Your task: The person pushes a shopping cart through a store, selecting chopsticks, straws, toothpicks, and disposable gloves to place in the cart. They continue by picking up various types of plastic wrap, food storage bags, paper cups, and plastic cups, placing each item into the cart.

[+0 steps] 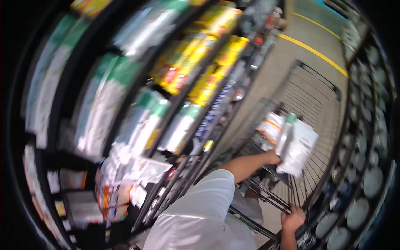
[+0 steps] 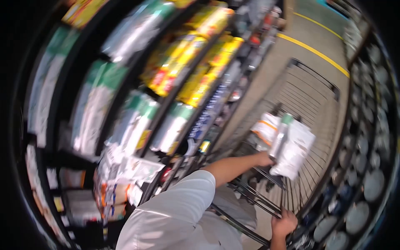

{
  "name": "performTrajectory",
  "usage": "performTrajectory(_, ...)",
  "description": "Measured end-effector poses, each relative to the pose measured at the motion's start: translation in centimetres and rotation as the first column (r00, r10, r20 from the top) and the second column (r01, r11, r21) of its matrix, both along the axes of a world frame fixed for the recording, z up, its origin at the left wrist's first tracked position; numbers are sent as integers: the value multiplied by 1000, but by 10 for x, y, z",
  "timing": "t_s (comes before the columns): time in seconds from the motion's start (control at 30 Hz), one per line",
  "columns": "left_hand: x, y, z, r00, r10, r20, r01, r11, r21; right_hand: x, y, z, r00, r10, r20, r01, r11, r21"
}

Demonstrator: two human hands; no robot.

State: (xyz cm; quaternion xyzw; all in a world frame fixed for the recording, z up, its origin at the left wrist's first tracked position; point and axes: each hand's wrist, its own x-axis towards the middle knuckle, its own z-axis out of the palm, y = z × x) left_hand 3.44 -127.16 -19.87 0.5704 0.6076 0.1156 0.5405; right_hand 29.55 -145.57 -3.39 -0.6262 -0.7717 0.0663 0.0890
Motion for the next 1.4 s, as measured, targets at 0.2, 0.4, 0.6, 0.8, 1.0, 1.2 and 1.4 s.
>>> performTrajectory(0.2,-113,-34,179,966,161,204,-204,955,214,4,-1,-5,999,9,52,-8,1000,-17)
performTrajectory(0.4,-267,-156,354,774,630,-62,-312,465,829,1,1,7,995,54,88,-57,998,29)
performTrajectory(0.6,-317,-241,483,489,851,-191,60,186,981,11,-1,-3,993,111,36,-113,992,56)
performTrajectory(0.8,-336,-254,504,441,884,-152,-43,190,981,11,0,-7,990,110,88,-120,986,116)
performTrajectory(1.0,-324,-234,397,512,762,-397,-121,521,845,11,-3,-6,993,71,90,-77,995,66)
performTrajectory(1.2,-401,-235,332,154,738,-656,-190,674,714,9,-6,-4,995,64,70,-69,995,73)
performTrajectory(1.4,-444,-234,327,46,726,-687,-250,674,695,-1,-1,14,995,100,28,-102,992,73)
